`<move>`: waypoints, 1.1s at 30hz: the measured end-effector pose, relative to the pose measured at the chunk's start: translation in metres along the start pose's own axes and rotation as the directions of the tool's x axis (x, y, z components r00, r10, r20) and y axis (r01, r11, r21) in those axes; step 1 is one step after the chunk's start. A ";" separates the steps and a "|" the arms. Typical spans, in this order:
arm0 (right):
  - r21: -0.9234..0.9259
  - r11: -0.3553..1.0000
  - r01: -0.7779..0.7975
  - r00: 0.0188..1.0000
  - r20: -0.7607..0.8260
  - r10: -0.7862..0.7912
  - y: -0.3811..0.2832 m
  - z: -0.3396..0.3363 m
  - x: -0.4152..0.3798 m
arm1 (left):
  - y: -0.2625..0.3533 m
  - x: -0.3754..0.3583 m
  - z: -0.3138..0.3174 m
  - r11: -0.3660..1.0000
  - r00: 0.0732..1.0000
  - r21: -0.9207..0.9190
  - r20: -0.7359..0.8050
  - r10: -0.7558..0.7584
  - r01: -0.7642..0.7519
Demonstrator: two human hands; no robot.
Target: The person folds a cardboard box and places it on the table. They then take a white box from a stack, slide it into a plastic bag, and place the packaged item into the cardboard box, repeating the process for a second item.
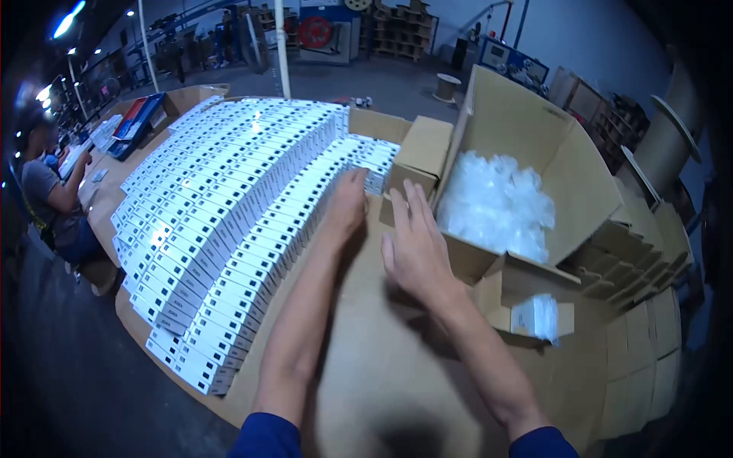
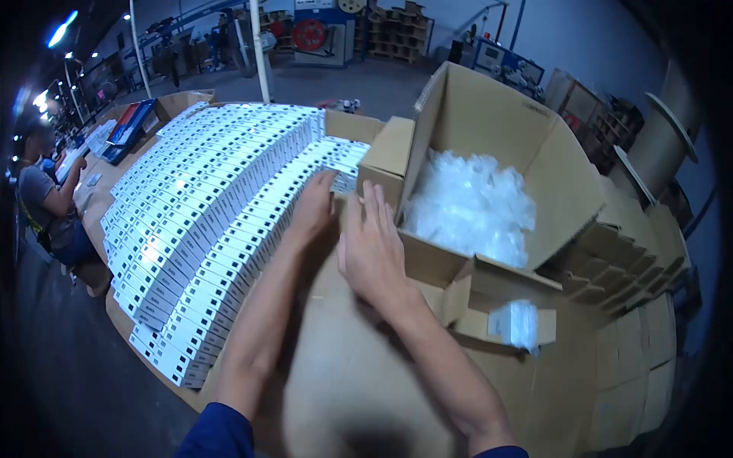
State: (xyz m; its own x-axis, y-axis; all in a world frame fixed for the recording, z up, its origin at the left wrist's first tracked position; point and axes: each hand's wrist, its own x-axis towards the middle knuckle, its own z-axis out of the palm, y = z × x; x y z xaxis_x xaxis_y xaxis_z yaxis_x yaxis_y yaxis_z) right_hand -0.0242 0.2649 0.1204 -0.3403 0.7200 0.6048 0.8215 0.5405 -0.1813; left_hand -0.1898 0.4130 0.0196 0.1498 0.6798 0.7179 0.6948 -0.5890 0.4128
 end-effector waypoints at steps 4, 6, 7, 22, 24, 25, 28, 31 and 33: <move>-0.329 0.940 -0.090 0.987 0.094 0.127 0.018 0.035 0.040 | -0.016 0.020 0.017 0.988 0.990 0.071 0.051 0.130 -0.134; -0.366 0.923 -0.122 0.976 0.127 0.179 0.023 0.046 0.042 | -0.021 0.022 0.024 0.980 0.989 0.147 0.093 0.119 -0.132; -0.380 0.918 -0.113 0.974 0.139 0.177 0.026 0.049 0.042 | -0.023 0.021 0.029 0.975 0.987 0.181 0.118 0.110 -0.130; -0.309 0.949 -0.065 0.981 0.155 0.118 0.025 0.032 0.042 | 0.011 -0.014 -0.017 0.987 0.970 0.159 -0.237 0.051 -0.013; -0.121 0.989 -0.089 0.982 0.154 0.108 0.014 0.023 0.033 | 0.038 -0.024 -0.042 0.998 0.951 0.003 -0.305 -0.056 0.060; 0.041 0.988 -0.147 0.976 0.171 0.138 0.003 0.017 0.028 | 0.051 -0.030 -0.057 0.996 0.943 -0.034 -0.323 -0.085 0.078; 0.664 0.673 -0.327 0.945 0.217 0.245 -0.012 -0.005 0.014 | 0.095 -0.045 -0.093 0.996 0.925 -0.080 -0.376 -0.059 0.031; 0.920 0.212 -0.330 0.937 0.292 0.192 -0.013 -0.030 0.004 | 0.151 -0.063 -0.118 0.990 0.921 0.020 -0.365 0.136 -0.138; 0.854 0.326 -0.405 0.913 0.396 0.096 0.005 -0.072 -0.018 | 0.193 -0.067 -0.123 0.969 0.927 -0.013 -0.295 0.233 -0.248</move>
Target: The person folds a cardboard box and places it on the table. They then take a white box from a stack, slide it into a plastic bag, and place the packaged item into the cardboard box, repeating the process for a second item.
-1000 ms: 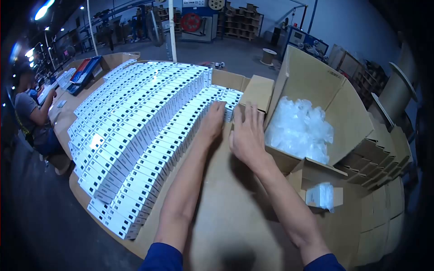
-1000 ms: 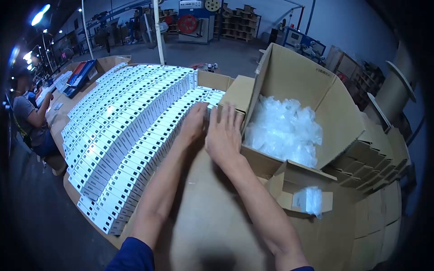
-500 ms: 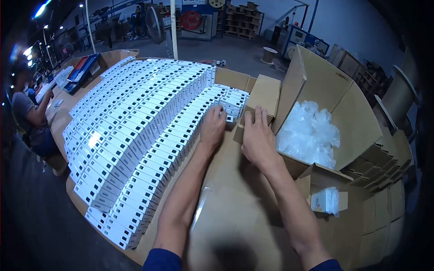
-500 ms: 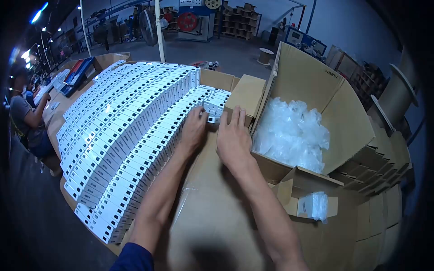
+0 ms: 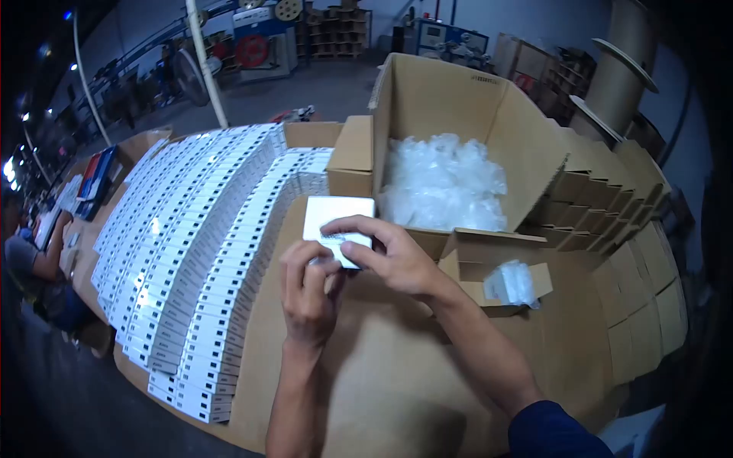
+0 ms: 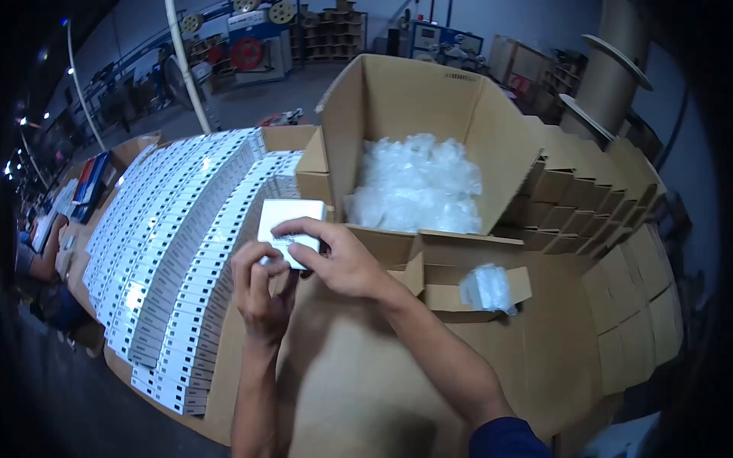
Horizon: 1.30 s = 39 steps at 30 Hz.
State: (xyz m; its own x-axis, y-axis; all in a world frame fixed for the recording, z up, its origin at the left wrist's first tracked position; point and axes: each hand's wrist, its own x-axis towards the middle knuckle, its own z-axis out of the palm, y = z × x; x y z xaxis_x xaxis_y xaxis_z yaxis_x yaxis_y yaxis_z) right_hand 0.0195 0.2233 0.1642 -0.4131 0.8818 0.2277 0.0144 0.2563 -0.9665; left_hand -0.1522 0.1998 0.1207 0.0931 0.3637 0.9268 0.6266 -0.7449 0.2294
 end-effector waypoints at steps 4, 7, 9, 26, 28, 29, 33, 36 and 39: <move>-0.018 0.999 -0.033 0.998 -0.057 0.032 -0.022 -0.054 -0.052 | 0.037 0.023 0.013 0.962 0.978 -0.255 0.204 -0.043 0.095; -0.172 0.985 -0.014 0.956 -0.291 -0.037 -0.020 -0.102 -0.074 | 0.043 0.062 0.057 0.904 0.948 -0.389 0.314 -0.049 0.176; -0.693 0.707 -0.139 0.879 -0.415 -0.235 -0.037 -0.133 -0.083 | 0.037 0.088 0.111 0.905 0.926 -0.400 0.377 0.019 0.144; -0.739 0.668 -0.087 0.737 -0.499 -0.456 -0.023 -0.239 -0.022 | -0.025 0.157 0.283 0.858 0.820 -0.358 0.560 -0.118 0.368; -0.779 0.617 -0.112 0.731 -0.485 -0.479 -0.018 -0.242 -0.016 | -0.025 0.159 0.270 0.807 0.821 -0.420 0.555 -0.133 0.414; -0.764 0.630 -0.139 0.737 -0.505 -0.450 -0.015 -0.244 -0.013 | -0.023 0.159 0.265 0.780 0.820 -0.451 0.556 -0.135 0.434; -0.586 0.793 -0.165 0.773 -0.576 -0.265 -0.005 -0.241 0.004 | -0.004 0.157 0.245 0.795 0.901 -0.501 0.416 -0.124 0.341; -0.596 0.792 -0.127 0.761 -0.571 -0.308 -0.003 -0.227 0.000 | 0.010 0.155 0.225 0.844 0.926 -0.462 0.365 -0.099 0.272; -0.370 0.928 0.037 0.762 -0.591 -0.265 -0.012 -0.215 -0.031 | 0.014 0.152 0.199 0.820 0.927 -0.472 0.334 -0.173 0.323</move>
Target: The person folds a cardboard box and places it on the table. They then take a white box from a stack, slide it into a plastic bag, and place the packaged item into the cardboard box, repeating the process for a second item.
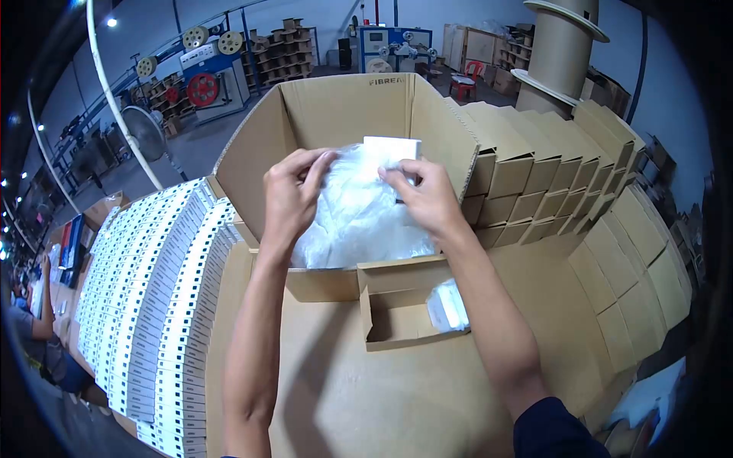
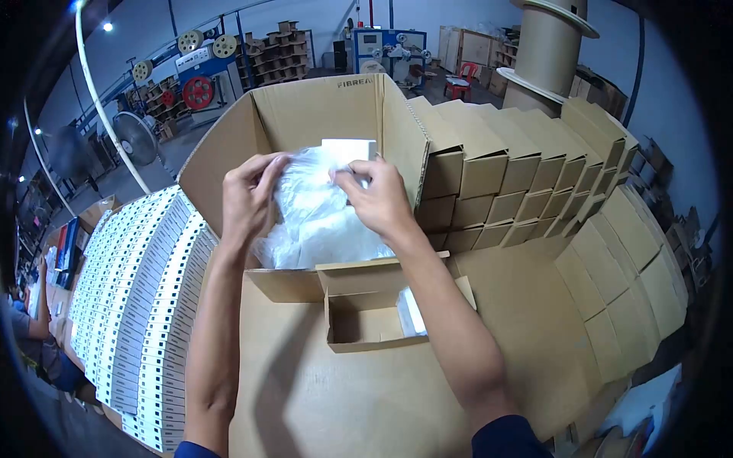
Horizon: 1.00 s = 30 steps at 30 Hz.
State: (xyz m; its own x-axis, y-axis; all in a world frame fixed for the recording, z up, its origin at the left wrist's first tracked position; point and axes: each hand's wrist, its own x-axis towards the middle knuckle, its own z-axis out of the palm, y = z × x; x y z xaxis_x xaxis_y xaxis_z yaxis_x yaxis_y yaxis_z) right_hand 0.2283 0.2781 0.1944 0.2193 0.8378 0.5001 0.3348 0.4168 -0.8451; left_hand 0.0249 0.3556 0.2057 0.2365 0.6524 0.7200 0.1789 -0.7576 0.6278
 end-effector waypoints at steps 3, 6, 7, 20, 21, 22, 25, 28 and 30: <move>0.024 1.000 0.019 0.999 -0.028 -0.018 -0.023 -0.011 -0.041 | 0.034 -0.027 -0.011 0.958 0.981 -0.211 0.030 -0.191 0.193; -0.028 1.000 -0.014 1.000 -0.006 0.014 -0.047 -0.024 -0.081 | 0.062 -0.057 -0.015 0.887 0.972 -0.405 0.015 -0.235 0.221; -0.027 1.000 -0.003 1.000 -0.026 0.002 -0.054 -0.025 -0.099 | 0.064 -0.070 -0.010 0.844 0.965 -0.485 0.006 -0.260 0.230; -0.070 0.977 -0.201 0.946 -0.271 0.175 -0.074 -0.021 -0.332 | 0.183 -0.287 0.037 0.787 0.825 -0.448 -0.165 -0.540 0.425; -0.086 0.972 -0.221 0.950 -0.243 0.195 -0.069 -0.023 -0.345 | 0.182 -0.296 0.035 0.789 0.827 -0.428 -0.150 -0.542 0.440; -0.086 0.978 -0.189 0.958 -0.237 0.164 -0.068 -0.026 -0.355 | 0.182 -0.303 0.033 0.795 0.831 -0.407 -0.137 -0.539 0.449; 0.024 0.979 -0.201 0.968 -0.148 0.203 -0.061 -0.039 -0.388 | 0.188 -0.322 0.030 0.779 0.837 -0.407 -0.060 -0.544 0.477; -0.017 0.997 -0.070 0.997 -0.019 0.070 -0.064 -0.041 -0.408 | 0.196 -0.340 0.033 0.759 0.827 -0.401 -0.003 -0.562 0.514; 0.067 0.992 -0.102 0.994 0.047 0.099 -0.065 -0.041 -0.423 | 0.199 -0.347 0.034 0.761 0.823 -0.376 0.009 -0.567 0.529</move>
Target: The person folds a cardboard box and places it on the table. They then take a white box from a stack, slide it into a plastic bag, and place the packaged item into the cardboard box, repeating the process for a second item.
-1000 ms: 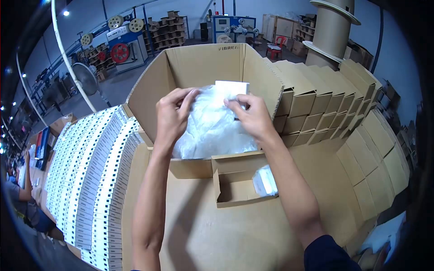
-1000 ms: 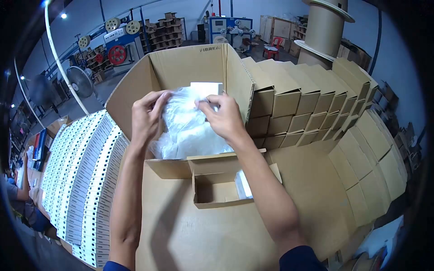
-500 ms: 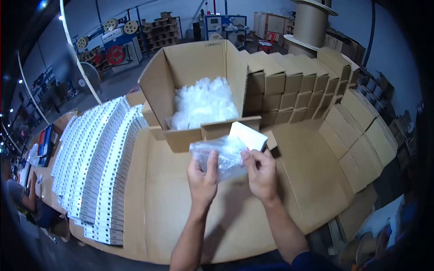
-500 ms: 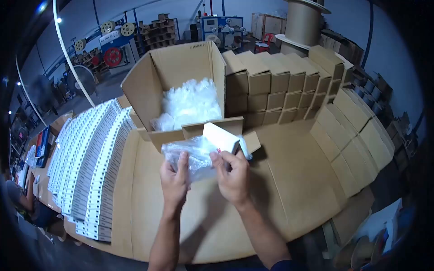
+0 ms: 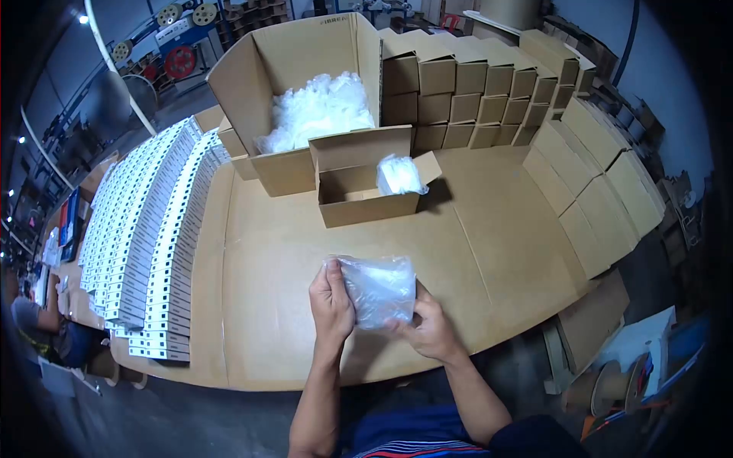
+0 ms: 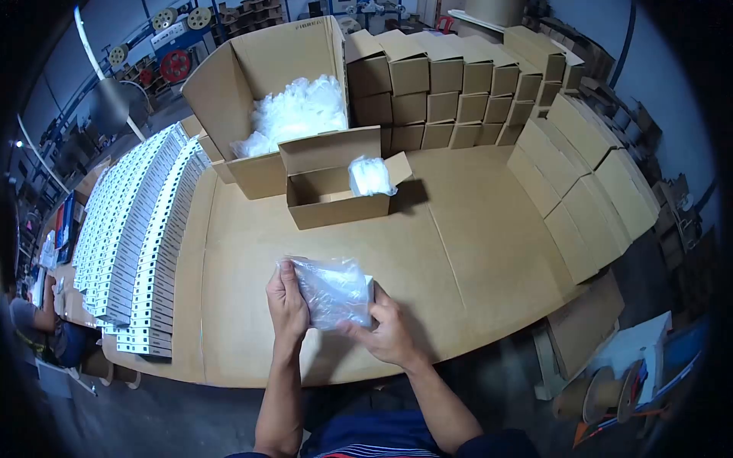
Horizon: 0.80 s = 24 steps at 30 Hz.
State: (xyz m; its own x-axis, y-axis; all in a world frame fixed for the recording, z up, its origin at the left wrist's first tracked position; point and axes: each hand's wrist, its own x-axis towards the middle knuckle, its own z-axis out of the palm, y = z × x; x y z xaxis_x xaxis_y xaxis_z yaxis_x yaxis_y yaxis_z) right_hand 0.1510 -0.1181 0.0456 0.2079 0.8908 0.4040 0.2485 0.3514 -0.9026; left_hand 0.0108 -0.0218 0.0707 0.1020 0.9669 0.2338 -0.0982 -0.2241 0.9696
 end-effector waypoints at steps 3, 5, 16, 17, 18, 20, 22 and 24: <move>0.161 0.945 -0.283 0.959 0.066 0.276 -0.004 -0.007 -0.023 | -0.006 -0.007 -0.005 0.996 0.997 0.081 -0.061 0.039 -0.034; 0.174 0.932 -0.317 0.944 0.157 0.292 0.005 -0.014 -0.037 | -0.007 -0.011 -0.009 0.996 0.996 0.082 -0.073 0.050 -0.044; 0.117 0.971 -0.208 0.968 -0.117 0.221 -0.005 -0.008 -0.023 | -0.011 -0.039 -0.019 0.982 0.995 0.178 0.060 -0.079 0.067; 0.090 0.975 -0.203 0.964 -0.155 0.215 -0.009 -0.008 -0.024 | -0.013 -0.038 -0.019 0.988 0.999 0.150 0.006 -0.041 0.039; 0.064 0.978 -0.201 0.959 -0.191 0.210 -0.011 -0.007 -0.024 | -0.011 -0.037 -0.019 0.992 0.999 0.125 -0.052 -0.005 0.011; -0.020 0.986 -0.168 0.962 -0.220 0.160 -0.013 -0.008 -0.023 | 0.000 -0.035 -0.017 0.993 0.986 0.110 -0.159 0.056 -0.038; -0.060 0.989 -0.136 0.966 -0.229 0.119 -0.015 -0.011 -0.022 | 0.006 -0.035 -0.022 0.759 0.848 0.510 -0.101 0.521 -0.406; -0.124 0.979 -0.162 0.961 -0.245 0.129 -0.018 -0.010 -0.024 | 0.015 -0.042 -0.021 0.597 0.754 0.543 0.108 0.648 -0.591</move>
State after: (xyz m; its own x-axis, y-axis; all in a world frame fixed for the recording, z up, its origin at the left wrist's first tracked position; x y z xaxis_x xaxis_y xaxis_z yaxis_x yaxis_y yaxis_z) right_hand 0.1510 -0.1488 0.0533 0.4639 0.8304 0.3086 0.3263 0.1637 -0.9310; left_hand -0.0152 -0.0629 0.0745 0.1204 0.5705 0.8124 0.4183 -0.7713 0.4797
